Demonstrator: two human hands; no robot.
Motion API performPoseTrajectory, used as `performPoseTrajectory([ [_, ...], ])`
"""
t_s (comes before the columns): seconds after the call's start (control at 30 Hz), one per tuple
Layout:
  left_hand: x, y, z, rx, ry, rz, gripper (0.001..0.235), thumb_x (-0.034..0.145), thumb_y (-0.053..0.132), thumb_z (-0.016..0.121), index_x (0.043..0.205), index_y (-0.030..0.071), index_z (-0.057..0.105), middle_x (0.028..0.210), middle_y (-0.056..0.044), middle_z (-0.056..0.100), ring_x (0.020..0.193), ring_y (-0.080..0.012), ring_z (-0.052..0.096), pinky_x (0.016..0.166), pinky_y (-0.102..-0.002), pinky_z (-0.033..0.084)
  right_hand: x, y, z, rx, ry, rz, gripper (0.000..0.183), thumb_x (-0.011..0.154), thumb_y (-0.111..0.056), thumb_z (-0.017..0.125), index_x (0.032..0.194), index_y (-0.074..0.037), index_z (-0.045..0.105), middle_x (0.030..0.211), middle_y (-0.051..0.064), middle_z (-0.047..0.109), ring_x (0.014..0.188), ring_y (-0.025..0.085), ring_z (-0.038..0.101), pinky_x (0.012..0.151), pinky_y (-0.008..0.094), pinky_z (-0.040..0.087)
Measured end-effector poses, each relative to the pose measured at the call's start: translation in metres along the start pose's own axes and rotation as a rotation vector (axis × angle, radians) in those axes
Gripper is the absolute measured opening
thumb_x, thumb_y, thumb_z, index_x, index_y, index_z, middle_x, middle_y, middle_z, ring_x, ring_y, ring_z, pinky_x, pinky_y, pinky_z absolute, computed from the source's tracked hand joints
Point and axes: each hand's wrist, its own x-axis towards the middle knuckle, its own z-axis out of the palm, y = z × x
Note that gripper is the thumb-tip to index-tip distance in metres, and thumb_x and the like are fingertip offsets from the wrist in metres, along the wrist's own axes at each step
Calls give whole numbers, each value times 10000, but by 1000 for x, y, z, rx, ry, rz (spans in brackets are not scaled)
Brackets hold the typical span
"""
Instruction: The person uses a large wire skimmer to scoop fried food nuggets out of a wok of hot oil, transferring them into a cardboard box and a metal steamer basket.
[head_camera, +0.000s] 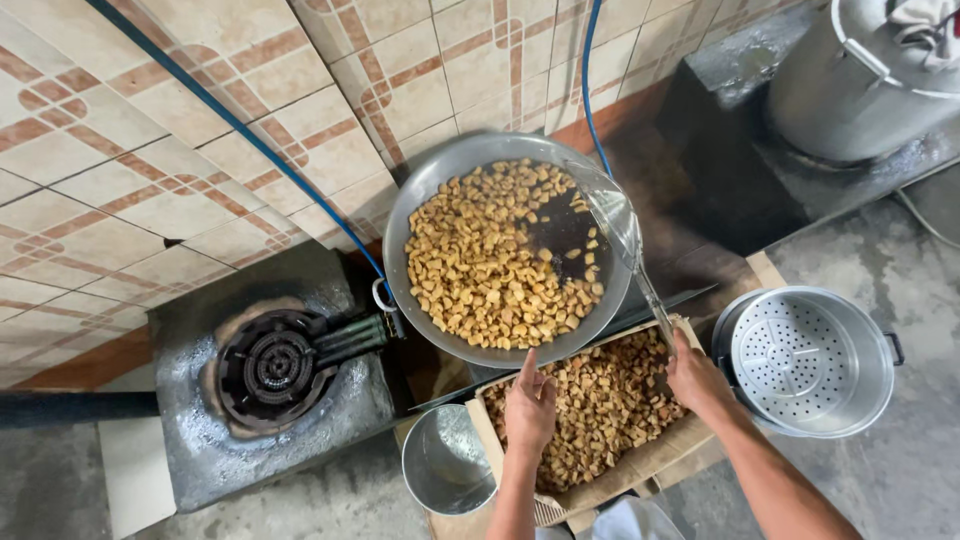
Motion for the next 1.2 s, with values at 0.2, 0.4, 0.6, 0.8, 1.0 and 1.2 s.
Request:
performPoseTrajectory([
  [0.2,-7,3,16,14,-50,-71,615,930,210,663,1514,156,479,1100,-126,751,928,-244,750,821,-357,600,-21,-12,36,402,-184,144,551,1037,-154,481,1567,-201,337,904,140,683,592,233,632,510,394,552],
  [0.4,-10,-9,22,30,-17,-24,612,931,211,697,1502,135,491,1126,-184,732,983,-289,735,835,-387,587,-39,-45,91,1005,-527,161,165,1021,-187,487,1116,-55,520,719,90,578,459,187,520,371,332,448],
  [0.6,-18,-12,21,22,-34,-84,612,914,164,668,1503,173,505,1099,-179,721,900,-296,747,795,-402,600,-9,-70,136,1231,-648,8,205,976,-225,563,1104,-88,480,719,83,612,448,168,544,381,332,494],
  [0.8,-12,-4,35,47,-79,-86,638,909,126,638,1523,192,479,1087,-137,756,876,-271,757,785,-375,608,-47,-41,144,1187,-725,253,212,975,-226,635,1014,-83,484,688,115,607,465,200,581,423,334,479],
  [1.0,-15,-3,47,70,-119,-124,603,919,123,645,1503,163,500,1076,-146,751,867,-287,753,761,-392,597,-53,-45,171,1070,-532,226,280,955,-239,658,832,-22,530,563,100,559,404,196,531,364,355,433],
  [1.2,-22,-25,66,72,-186,-234,544,958,131,585,1495,131,502,984,-129,768,765,-242,762,677,-371,615,8,-63,161,973,-379,53,184,913,-209,658,885,-36,601,555,66,618,407,154,572,386,334,480],
])
